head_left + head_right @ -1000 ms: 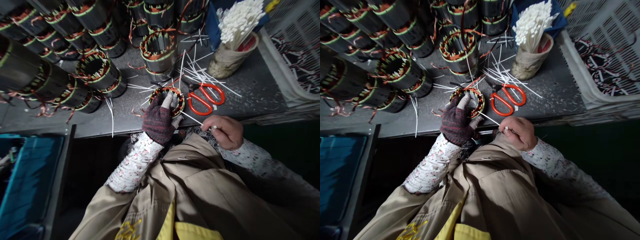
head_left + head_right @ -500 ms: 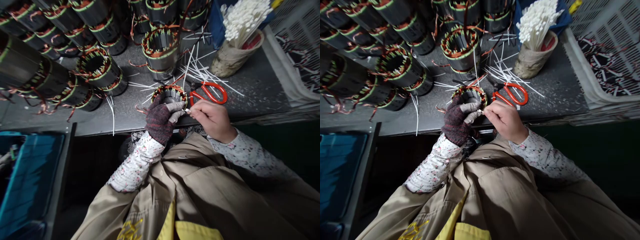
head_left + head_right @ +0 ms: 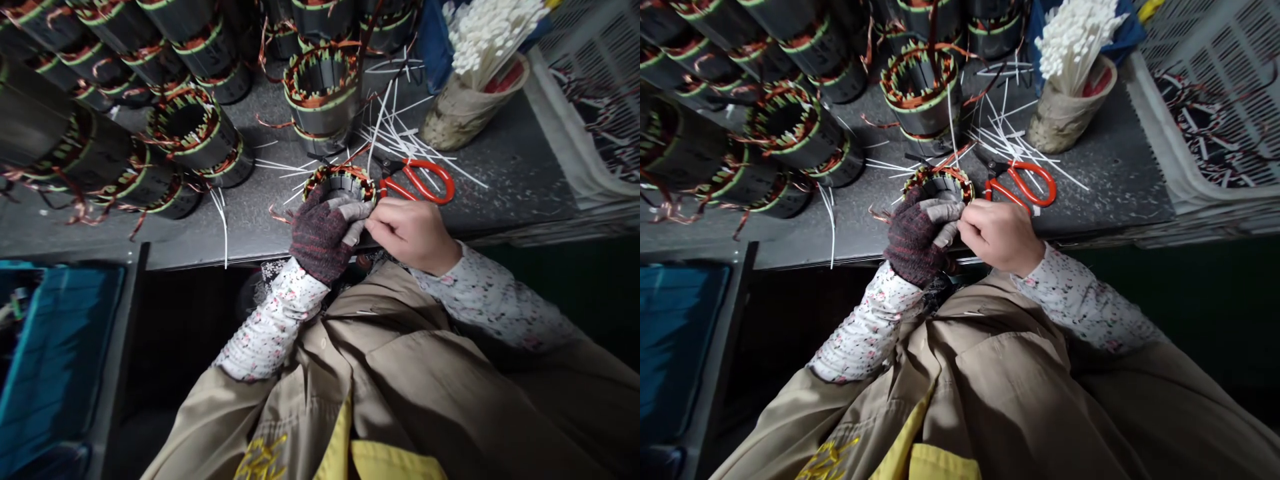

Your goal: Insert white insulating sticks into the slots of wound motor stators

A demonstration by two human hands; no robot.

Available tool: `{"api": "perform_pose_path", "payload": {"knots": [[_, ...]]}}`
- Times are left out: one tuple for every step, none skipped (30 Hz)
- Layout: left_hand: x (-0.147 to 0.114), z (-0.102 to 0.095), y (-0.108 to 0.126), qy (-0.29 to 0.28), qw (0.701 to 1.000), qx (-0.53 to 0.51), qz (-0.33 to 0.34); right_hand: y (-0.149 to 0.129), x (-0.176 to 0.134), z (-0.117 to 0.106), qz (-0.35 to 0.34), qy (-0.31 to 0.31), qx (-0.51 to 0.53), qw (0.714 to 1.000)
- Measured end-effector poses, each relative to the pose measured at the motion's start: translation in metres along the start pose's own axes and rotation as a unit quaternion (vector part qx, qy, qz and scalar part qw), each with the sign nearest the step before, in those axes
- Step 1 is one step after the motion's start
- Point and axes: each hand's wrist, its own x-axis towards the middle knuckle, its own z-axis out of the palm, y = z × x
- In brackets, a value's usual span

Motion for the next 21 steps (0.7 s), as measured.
{"api": "perform_pose_path", "payload": {"knots": [[0.0, 0.0, 0.001, 0.004, 1.0, 0.004, 0.007, -0.006, 0.0, -0.007, 0.0, -0.01, 0.034, 0.999], [0.001, -0.001, 0.002, 0.01, 1.0, 0.006, 0.006, -0.011, 0.0, -0.014, -0.001, -0.013, 0.073, 0.997], [0.0, -0.001, 0.002, 0.019, 1.0, 0.006, 0.005, -0.015, 0.0, -0.02, 0.001, -0.015, 0.11, 0.994], [0.0, -0.002, 0.003, 0.03, 1.0, 0.008, -0.003, -0.017, -0.001, -0.024, 0.005, -0.018, 0.147, 0.989], [-0.001, -0.003, 0.002, 0.035, 0.999, 0.012, -0.015, -0.017, -0.004, -0.025, 0.01, -0.026, 0.185, 0.982], [-0.002, -0.004, 0.002, 0.034, 0.999, 0.019, -0.025, -0.015, -0.007, -0.026, 0.016, -0.04, 0.227, 0.973], [-0.003, -0.005, 0.001, 0.031, 0.999, 0.026, -0.029, -0.013, -0.012, -0.025, 0.027, -0.055, 0.269, 0.961], [-0.004, -0.006, 0.0, 0.026, 0.999, 0.034, -0.026, -0.01, -0.016, -0.024, 0.049, -0.065, 0.305, 0.949], [-0.005, -0.006, 0.0, 0.022, 0.999, 0.042, -0.021, -0.008, -0.021, -0.023, 0.073, -0.063, 0.332, 0.938], [-0.006, -0.006, 0.0, 0.02, 0.999, 0.048, -0.015, -0.006, -0.025, -0.023, 0.094, -0.048, 0.347, 0.932], [-0.006, -0.004, 0.001, 0.025, 0.998, 0.051, -0.004, -0.005, -0.026, -0.023, 0.109, -0.025, 0.352, 0.929], [-0.005, -0.002, 0.002, 0.031, 0.998, 0.054, -0.001, -0.004, -0.024, -0.023, 0.116, -0.001, 0.353, 0.928], [-0.005, 0.001, 0.005, 0.034, 0.998, 0.057, 0.0, -0.003, -0.018, -0.022, 0.117, 0.024, 0.354, 0.928], [-0.004, 0.005, 0.008, 0.031, 0.998, 0.06, -0.002, -0.002, -0.009, -0.019, 0.117, 0.051, 0.354, 0.927], [-0.004, 0.009, 0.012, 0.024, 0.998, 0.063, -0.004, 0.0, 0.002, -0.013, 0.117, 0.075, 0.353, 0.925], [-0.003, 0.013, 0.016, 0.013, 0.998, 0.066, -0.007, 0.002, 0.015, -0.006, 0.119, 0.101, 0.348, 0.924], [-0.003, 0.015, 0.019, 0.0, 0.998, 0.067, -0.008, 0.006, 0.027, 0.002, 0.127, 0.13, 0.341, 0.922], [-0.003, 0.016, 0.022, -0.016, 0.998, 0.063, -0.001, 0.009, 0.037, 0.01, 0.126, 0.12, 0.326, 0.929], [-0.002, 0.014, 0.024, -0.032, 0.998, 0.058, 0.009, 0.012, 0.043, 0.017, 0.121, 0.115, 0.296, 0.941], [-0.002, 0.01, 0.025, -0.047, 0.997, 0.057, 0.02, 0.014, 0.046, 0.021, 0.103, 0.115, 0.254, 0.955], [-0.002, 0.003, 0.024, -0.057, 0.996, 0.06, 0.029, 0.016, 0.043, 0.024, 0.074, 0.124, 0.203, 0.968]]}}
